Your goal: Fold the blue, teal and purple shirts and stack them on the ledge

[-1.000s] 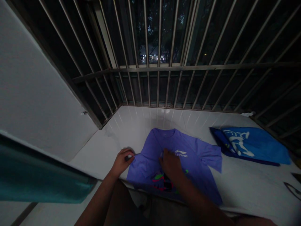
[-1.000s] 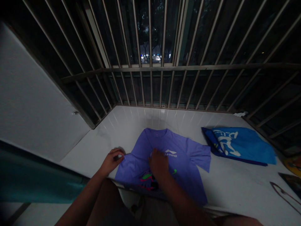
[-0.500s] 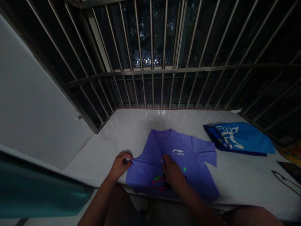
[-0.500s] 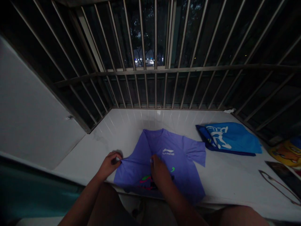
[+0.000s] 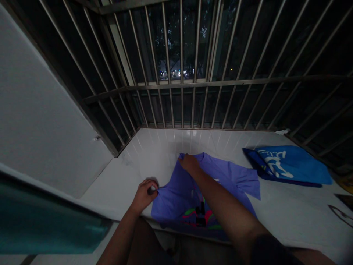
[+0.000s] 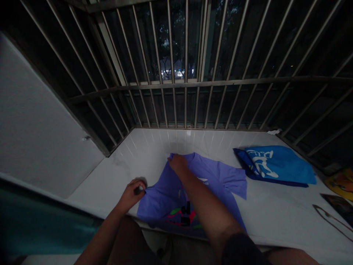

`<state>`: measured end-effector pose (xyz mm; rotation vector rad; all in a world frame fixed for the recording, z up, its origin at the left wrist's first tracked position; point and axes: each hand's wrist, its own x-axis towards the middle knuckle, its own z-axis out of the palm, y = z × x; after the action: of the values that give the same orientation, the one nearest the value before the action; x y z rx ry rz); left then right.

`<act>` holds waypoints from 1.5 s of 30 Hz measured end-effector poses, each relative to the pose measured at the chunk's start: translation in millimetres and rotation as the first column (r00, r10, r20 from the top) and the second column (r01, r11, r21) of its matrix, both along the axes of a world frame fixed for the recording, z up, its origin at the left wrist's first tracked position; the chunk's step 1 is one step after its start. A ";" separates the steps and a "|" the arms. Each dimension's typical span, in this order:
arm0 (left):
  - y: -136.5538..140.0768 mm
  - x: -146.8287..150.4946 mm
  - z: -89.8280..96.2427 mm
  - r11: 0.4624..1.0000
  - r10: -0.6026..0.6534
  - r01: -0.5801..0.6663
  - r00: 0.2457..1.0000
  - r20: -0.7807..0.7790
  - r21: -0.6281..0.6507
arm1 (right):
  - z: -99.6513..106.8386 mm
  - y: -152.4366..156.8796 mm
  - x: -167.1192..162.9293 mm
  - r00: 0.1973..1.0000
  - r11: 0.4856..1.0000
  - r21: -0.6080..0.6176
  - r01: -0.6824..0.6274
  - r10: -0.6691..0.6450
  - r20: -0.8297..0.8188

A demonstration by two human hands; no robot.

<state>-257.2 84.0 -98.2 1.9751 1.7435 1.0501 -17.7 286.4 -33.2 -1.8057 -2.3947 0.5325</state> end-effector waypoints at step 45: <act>-2.2 4.5 -9.5 0.979 0.186 -0.187 0.982 0.015 0.081 | -69.6 -164.2 61.2 0.587 0.521 0.312 -0.794 0.792 0.171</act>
<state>-252.6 81.8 -107.7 1.8795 1.9419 1.2052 43.5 122.2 -102.8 -0.4563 -2.9721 0.0896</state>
